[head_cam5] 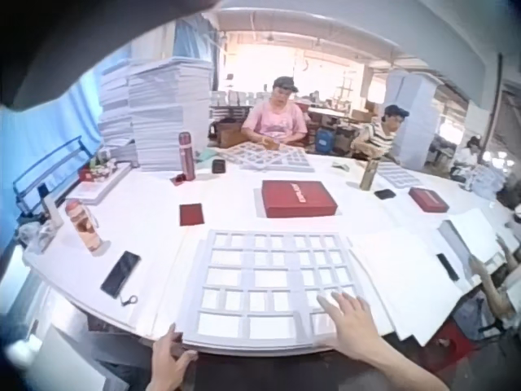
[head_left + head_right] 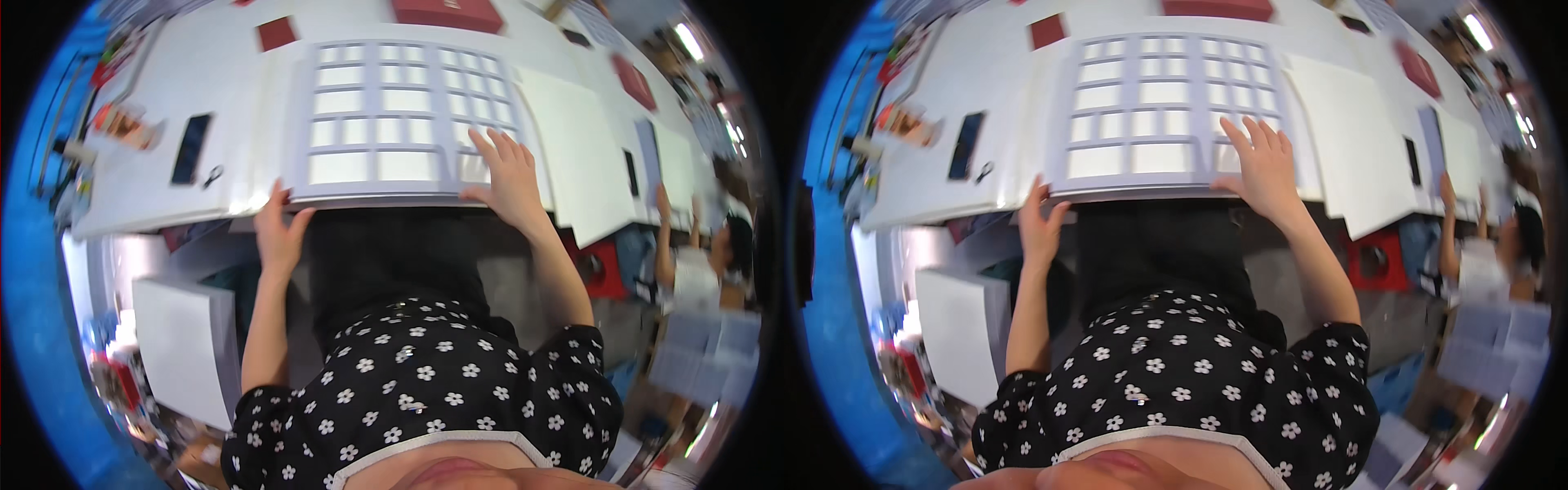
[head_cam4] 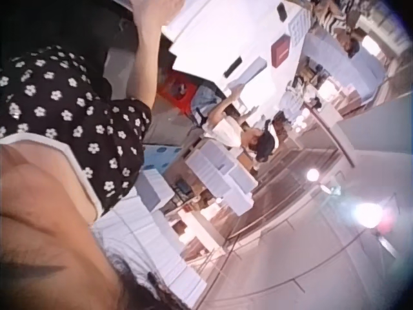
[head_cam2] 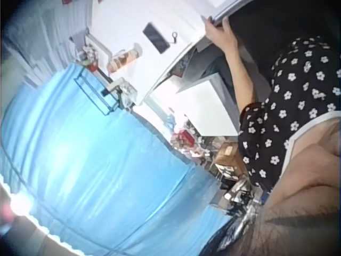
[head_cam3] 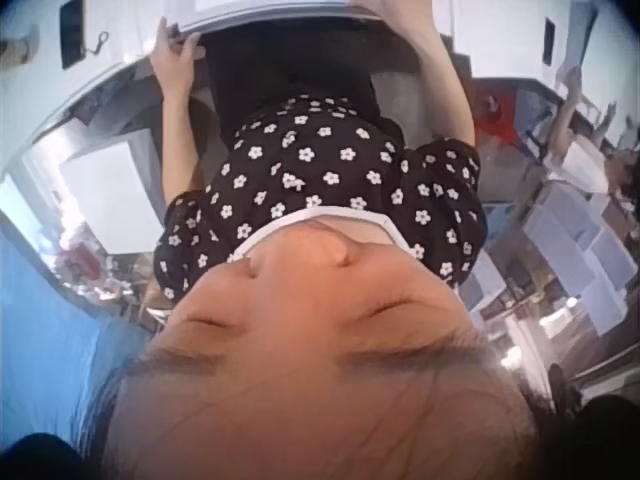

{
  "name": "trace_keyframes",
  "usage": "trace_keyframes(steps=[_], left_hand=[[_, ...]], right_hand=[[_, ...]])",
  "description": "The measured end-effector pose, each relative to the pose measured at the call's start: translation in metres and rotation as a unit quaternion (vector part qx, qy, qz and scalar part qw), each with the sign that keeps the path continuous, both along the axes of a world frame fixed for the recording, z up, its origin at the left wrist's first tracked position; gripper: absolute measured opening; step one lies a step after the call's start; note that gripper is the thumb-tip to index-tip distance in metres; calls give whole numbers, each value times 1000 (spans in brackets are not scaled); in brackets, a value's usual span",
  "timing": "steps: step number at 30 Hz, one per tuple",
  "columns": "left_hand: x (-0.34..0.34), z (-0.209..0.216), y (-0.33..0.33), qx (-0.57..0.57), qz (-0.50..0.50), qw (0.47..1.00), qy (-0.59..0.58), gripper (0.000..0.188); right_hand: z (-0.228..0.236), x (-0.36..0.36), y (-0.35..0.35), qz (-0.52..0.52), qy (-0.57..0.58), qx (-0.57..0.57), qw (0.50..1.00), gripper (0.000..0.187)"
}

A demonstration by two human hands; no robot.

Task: The person repeatedly places a white sheet of paper into a grid-like paper frame on a table, then removes it and repeats the process. The task involves handling paper sheets and frames without using tools.

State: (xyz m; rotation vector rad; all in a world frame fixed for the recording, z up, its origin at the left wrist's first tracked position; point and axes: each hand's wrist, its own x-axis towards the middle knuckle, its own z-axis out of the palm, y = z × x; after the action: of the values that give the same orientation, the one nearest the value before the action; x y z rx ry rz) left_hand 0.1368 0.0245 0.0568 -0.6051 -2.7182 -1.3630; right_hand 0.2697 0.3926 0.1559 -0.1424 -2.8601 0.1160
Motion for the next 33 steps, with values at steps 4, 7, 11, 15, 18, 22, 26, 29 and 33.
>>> trace_keyframes(steps=[4, 7, 11, 15, 18, 22, 26, 29, 33], left_hand=[[-1, 4, 1, 0, 19, 1000, -12, 68], [-1, 10, 2, -36, 5, 999, -1, 64], [-8, 9, 8, -95, -5, 995, 18, 56], [-8, 14, 8, -123, 9, 992, 3, 48], [-5, 19, 12, -150, 17, 988, 28, 45], [-3, 26, 17, -216, 13, 974, 68, 38], [-3, 23, 13, -226, 22, 969, 99, 32], [-4, 19, 14, -222, 32, 967, 118, 31], [-8, 7, 5, -207, 29, 971, 117, 30]], right_hand=[[-22, 51, 61, -149, 35, -134, 979, 92], [-47, 90, 77, -204, 1, -190, 960, 87], [-57, 109, 72, -235, 0, -314, 920, 68], [-58, 98, 68, -216, 19, -295, 930, 48], [-63, 96, 71, -200, 43, -232, 951, 42], [-70, 96, 73, -186, 81, -176, 963, 38], [-70, 96, 72, -183, 106, -211, 954, 34], [-69, 96, 73, -189, 113, -230, 948, 30], [-75, 94, 73, -185, 123, -239, 945, 30]])
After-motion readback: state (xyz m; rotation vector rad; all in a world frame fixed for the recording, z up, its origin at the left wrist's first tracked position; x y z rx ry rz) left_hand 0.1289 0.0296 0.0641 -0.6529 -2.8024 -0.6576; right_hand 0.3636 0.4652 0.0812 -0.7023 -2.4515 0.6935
